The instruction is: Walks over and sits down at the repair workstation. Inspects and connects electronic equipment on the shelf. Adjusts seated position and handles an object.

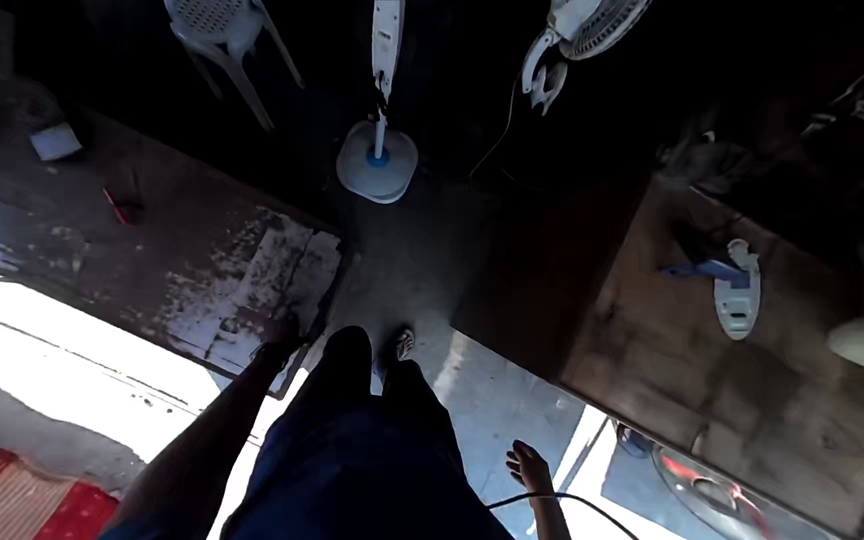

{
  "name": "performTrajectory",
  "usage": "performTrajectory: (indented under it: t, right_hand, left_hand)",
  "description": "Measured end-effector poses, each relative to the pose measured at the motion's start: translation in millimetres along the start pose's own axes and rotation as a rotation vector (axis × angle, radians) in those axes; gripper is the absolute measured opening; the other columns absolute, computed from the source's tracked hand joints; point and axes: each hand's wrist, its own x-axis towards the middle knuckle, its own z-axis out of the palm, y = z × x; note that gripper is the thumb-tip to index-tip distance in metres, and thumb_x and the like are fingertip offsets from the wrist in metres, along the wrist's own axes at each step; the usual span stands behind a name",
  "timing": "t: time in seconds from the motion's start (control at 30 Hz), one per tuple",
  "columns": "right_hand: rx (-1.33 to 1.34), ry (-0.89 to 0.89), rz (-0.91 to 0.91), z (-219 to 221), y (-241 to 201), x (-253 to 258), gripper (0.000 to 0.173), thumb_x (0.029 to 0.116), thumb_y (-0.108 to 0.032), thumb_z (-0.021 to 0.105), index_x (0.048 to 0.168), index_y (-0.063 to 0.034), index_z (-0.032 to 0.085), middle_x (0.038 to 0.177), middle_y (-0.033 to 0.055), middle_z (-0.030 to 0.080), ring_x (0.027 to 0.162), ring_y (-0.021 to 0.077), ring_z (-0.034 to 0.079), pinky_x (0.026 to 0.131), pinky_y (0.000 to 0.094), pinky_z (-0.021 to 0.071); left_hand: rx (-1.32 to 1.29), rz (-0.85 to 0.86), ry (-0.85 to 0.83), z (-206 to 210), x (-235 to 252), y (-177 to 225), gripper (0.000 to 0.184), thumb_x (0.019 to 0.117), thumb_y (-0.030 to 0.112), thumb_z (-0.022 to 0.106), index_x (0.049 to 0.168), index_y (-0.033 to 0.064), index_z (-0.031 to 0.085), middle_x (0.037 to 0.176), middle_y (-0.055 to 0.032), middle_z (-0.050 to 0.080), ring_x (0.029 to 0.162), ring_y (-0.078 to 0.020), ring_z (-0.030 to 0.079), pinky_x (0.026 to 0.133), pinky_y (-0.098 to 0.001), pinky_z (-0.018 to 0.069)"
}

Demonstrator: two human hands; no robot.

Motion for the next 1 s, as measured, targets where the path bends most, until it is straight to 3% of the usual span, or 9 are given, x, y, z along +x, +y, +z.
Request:
performTrajectory:
  t: [0.17, 0.3, 0.4, 0.53, 0.63, 0.7, 0.83, 0.93, 1.0]
  right_hand:
    - [-0.207, -0.062, -0.228, -22, -162, 24, 0.043, 0.1099, -0.027, 0.050, 0.142, 0.0010, 0.053, 0.128, 0.0267, 0.064, 0.106, 0.0359, 0.067, 0.087, 0.0509, 0.0544]
    - [-0.389, -0.179, -0.380, 10, -264, 37, 0.042, 0.1081, -0.022, 0.054, 0.143, 0.0011, 0.054, 0.131, 0.0261, 0.064, 0.111, 0.0373, 0.068, 0.093, 0.0521, 0.0557]
    - [-0.430, -0.222, -0.444, 43, -327, 22, 0.039, 0.1072, -0.019, 0.055, 0.142, -0.0002, 0.055, 0.128, 0.0241, 0.065, 0.106, 0.0338, 0.069, 0.088, 0.0494, 0.0574]
    - [-0.535, -0.298, -0.391, 69, -388, 5, 0.039, 0.1072, -0.019, 0.055, 0.138, 0.0045, 0.056, 0.124, 0.0250, 0.066, 0.103, 0.0309, 0.069, 0.090, 0.0466, 0.0573]
    - [-0.654, -0.335, -0.406, 71, -428, 21, 0.039, 0.1081, -0.026, 0.053, 0.134, 0.0017, 0.062, 0.120, 0.0220, 0.069, 0.103, 0.0288, 0.070, 0.091, 0.0465, 0.0578]
    - [-0.612, -0.318, -0.405, 64, -458, 29, 0.037, 0.1088, -0.023, 0.052, 0.134, 0.0017, 0.061, 0.120, 0.0223, 0.068, 0.101, 0.0281, 0.069, 0.089, 0.0453, 0.0576]
    - [-0.700, -0.239, -0.367, 51, -524, 44, 0.037, 0.1083, -0.021, 0.053, 0.138, 0.0003, 0.059, 0.120, 0.0224, 0.068, 0.097, 0.0292, 0.070, 0.085, 0.0456, 0.0576]
    - [-0.784, -0.226, -0.312, 50, -581, 59, 0.040, 0.1089, -0.025, 0.053, 0.141, -0.0010, 0.057, 0.123, 0.0234, 0.066, 0.100, 0.0309, 0.068, 0.087, 0.0465, 0.0557]
    - [-0.828, -0.228, -0.328, 55, -618, 75, 0.040, 0.1088, -0.026, 0.053, 0.140, -0.0016, 0.057, 0.120, 0.0227, 0.067, 0.098, 0.0302, 0.068, 0.085, 0.0461, 0.0561]
  left_hand:
    - [-0.029, -0.069, -0.015, -7, -3, 10, 0.079, 0.0874, 0.036, 0.079, 0.144, -0.0076, 0.047, 0.144, -0.0341, 0.048, 0.134, -0.0508, 0.048, 0.108, -0.0637, 0.0410]
    - [-0.078, -0.067, -0.019, -1, 0, 4, 0.081, 0.0904, 0.034, 0.077, 0.150, -0.0078, 0.040, 0.146, -0.0352, 0.046, 0.135, -0.0521, 0.046, 0.109, -0.0634, 0.0405]
    - [-0.099, -0.060, -0.009, 3, 4, -1, 0.079, 0.0894, 0.027, 0.077, 0.150, -0.0070, 0.038, 0.145, -0.0339, 0.047, 0.134, -0.0513, 0.048, 0.106, -0.0613, 0.0447]
    - [-0.108, -0.090, -0.053, 1, 2, 6, 0.079, 0.0917, 0.026, 0.074, 0.152, -0.0075, 0.036, 0.146, -0.0331, 0.047, 0.135, -0.0492, 0.047, 0.107, -0.0588, 0.0449]
    - [-0.108, -0.135, -0.075, -5, 9, 11, 0.074, 0.0925, 0.026, 0.073, 0.148, -0.0092, 0.040, 0.142, -0.0330, 0.049, 0.135, -0.0485, 0.048, 0.106, -0.0579, 0.0454]
    - [-0.149, -0.196, -0.136, -10, 8, 20, 0.074, 0.0952, 0.032, 0.069, 0.149, -0.0086, 0.039, 0.146, -0.0327, 0.047, 0.137, -0.0485, 0.045, 0.107, -0.0589, 0.0439]
    - [-0.339, -0.419, -0.224, -40, 18, 35, 0.073, 0.0925, 0.052, 0.068, 0.136, -0.0058, 0.058, 0.143, -0.0313, 0.053, 0.138, -0.0480, 0.046, 0.107, -0.0635, 0.0433]
    - [-0.545, -0.549, -0.122, -77, 30, 48, 0.064, 0.0924, 0.042, 0.071, 0.134, -0.0053, 0.059, 0.140, -0.0325, 0.055, 0.135, -0.0494, 0.049, 0.105, -0.0675, 0.0428]
    - [-0.703, -0.633, 0.093, -107, 35, 65, 0.071, 0.0899, 0.036, 0.076, 0.140, -0.0087, 0.052, 0.144, -0.0377, 0.048, 0.137, -0.0543, 0.044, 0.106, -0.0689, 0.0416]
